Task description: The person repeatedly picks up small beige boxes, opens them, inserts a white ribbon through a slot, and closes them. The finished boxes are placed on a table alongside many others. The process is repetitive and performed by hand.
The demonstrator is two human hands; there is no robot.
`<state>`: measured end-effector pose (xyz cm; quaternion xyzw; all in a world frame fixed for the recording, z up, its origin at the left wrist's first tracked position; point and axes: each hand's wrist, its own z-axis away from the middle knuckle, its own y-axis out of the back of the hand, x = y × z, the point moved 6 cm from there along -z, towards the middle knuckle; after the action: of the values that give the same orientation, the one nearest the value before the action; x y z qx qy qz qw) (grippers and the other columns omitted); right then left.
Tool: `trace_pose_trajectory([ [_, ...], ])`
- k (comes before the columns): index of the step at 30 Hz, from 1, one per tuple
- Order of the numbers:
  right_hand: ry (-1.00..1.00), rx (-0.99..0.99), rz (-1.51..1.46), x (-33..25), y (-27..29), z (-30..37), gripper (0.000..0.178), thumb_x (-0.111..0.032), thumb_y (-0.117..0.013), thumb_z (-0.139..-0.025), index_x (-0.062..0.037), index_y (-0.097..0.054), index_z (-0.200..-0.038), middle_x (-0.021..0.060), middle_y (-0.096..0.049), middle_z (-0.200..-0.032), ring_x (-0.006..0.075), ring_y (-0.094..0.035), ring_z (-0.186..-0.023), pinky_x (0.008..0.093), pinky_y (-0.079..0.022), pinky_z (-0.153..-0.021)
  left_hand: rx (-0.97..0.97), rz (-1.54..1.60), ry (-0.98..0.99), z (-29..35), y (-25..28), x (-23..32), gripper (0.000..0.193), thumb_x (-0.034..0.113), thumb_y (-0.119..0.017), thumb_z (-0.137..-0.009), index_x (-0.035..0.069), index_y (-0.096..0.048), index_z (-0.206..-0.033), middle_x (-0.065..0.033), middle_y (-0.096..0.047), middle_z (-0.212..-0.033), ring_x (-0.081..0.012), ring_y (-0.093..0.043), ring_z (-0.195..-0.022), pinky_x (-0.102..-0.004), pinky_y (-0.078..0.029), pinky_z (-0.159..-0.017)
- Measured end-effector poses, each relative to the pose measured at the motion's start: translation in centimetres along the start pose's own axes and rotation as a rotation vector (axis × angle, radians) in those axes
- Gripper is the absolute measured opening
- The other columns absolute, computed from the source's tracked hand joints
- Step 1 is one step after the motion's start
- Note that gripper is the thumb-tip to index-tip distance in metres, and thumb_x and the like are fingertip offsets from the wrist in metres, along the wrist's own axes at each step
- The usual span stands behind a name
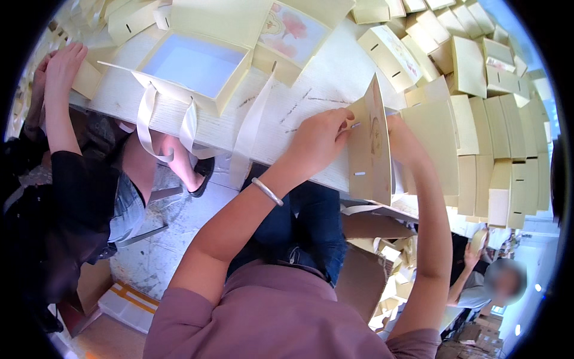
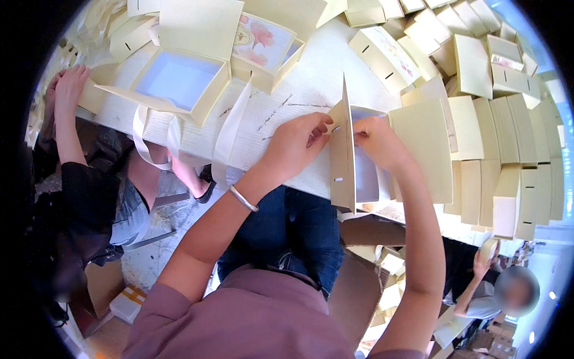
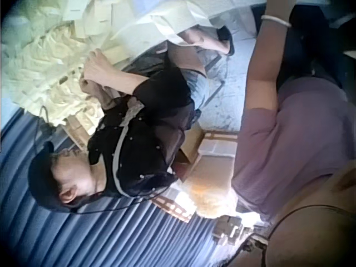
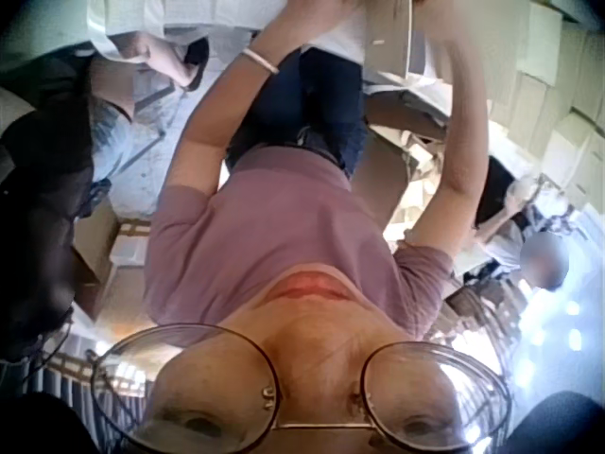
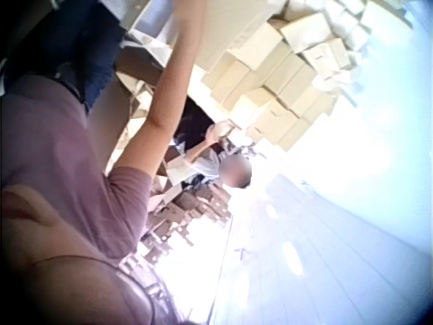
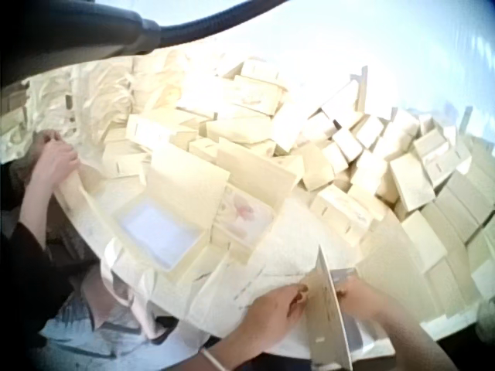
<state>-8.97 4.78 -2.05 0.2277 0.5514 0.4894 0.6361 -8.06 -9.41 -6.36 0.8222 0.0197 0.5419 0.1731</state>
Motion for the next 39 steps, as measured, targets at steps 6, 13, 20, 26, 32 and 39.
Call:
trace_pose_trajectory([
  [6,-0.061,0.03,-0.147,0.4,-0.1,-0.3,0.023,-0.008,-0.047,-0.079,0.0028,-0.055,-0.097,0.007,-0.059,-0.083,0.0113,-0.052,-0.074,0.0288,-0.045,-0.067,0.017,0.029,-0.018,0.0,0.2,0.0,0.02,0.005,-0.057,-0.075,0.003,-0.056,-0.094,-0.0109,-0.06,-0.076,-0.0238,-0.06,-0.068,-0.0316,-0.048,-0.062],
  [13,-0.191,0.006,-0.332,2.3,-0.6,-0.6,0.032,-0.018,-0.04,-0.087,0.0003,-0.047,-0.112,0.0067,-0.055,-0.098,0.0128,-0.05,-0.084,0.0286,-0.045,-0.072,0.016,0.025,-0.036,0.1,0.6,0.3,0.019,0.004,-0.056,-0.074,0.002,-0.056,-0.093,-0.0124,-0.06,-0.077,-0.027,-0.059,-0.069,-0.0338,-0.047,-0.062],
  [20,-0.144,-0.11,-0.222,2.7,-1.0,-0.8,0.035,-0.022,-0.043,-0.087,0.0001,-0.045,-0.114,0.0072,-0.053,-0.1,0.0133,-0.048,-0.087,0.029,-0.043,-0.076,0.029,0.015,-0.045,0.0,0.4,0.3,0.017,0.003,-0.056,-0.074,0.002,-0.056,-0.092,-0.013,-0.06,-0.077,-0.0273,-0.06,-0.069,-0.0344,-0.047,-0.061],
  [26,-0.213,-0.112,-0.355,2.8,-1.2,-0.7,0.035,-0.02,-0.045,-0.086,0.0,-0.043,-0.115,0.0069,-0.053,-0.099,0.0132,-0.048,-0.087,0.0287,-0.043,-0.076,0.024,0.02,-0.042,0.0,0.4,0.3,0.017,0.003,-0.055,-0.074,0.002,-0.056,-0.092,-0.0131,-0.06,-0.078,-0.0274,-0.06,-0.069,-0.0341,-0.048,-0.061],
  [32,-0.013,0.016,-0.218,2.7,-0.4,0.1,0.034,-0.02,-0.041,-0.087,0.0003,-0.043,-0.114,0.0058,-0.052,-0.1,0.0122,-0.047,-0.088,0.0281,-0.042,-0.075,0.023,0.023,-0.039,0.0,0.3,0.1,0.017,0.003,-0.055,-0.074,0.002,-0.056,-0.091,-0.0133,-0.06,-0.078,-0.0274,-0.059,-0.07,-0.0342,-0.047,-0.062],
  [39,-0.092,0.107,-0.484,3.6,-1.0,0.8,0.038,-0.029,-0.035,-0.091,-0.0013,-0.042,-0.116,0.0053,-0.05,-0.102,0.0126,-0.046,-0.09,0.0292,-0.042,-0.077,0.025,0.005,-0.038,0.1,0.3,0.3,0.016,0.003,-0.054,-0.075,0.002,-0.055,-0.091,-0.0133,-0.06,-0.077,-0.0286,-0.059,-0.07,-0.0357,-0.047,-0.062],
])
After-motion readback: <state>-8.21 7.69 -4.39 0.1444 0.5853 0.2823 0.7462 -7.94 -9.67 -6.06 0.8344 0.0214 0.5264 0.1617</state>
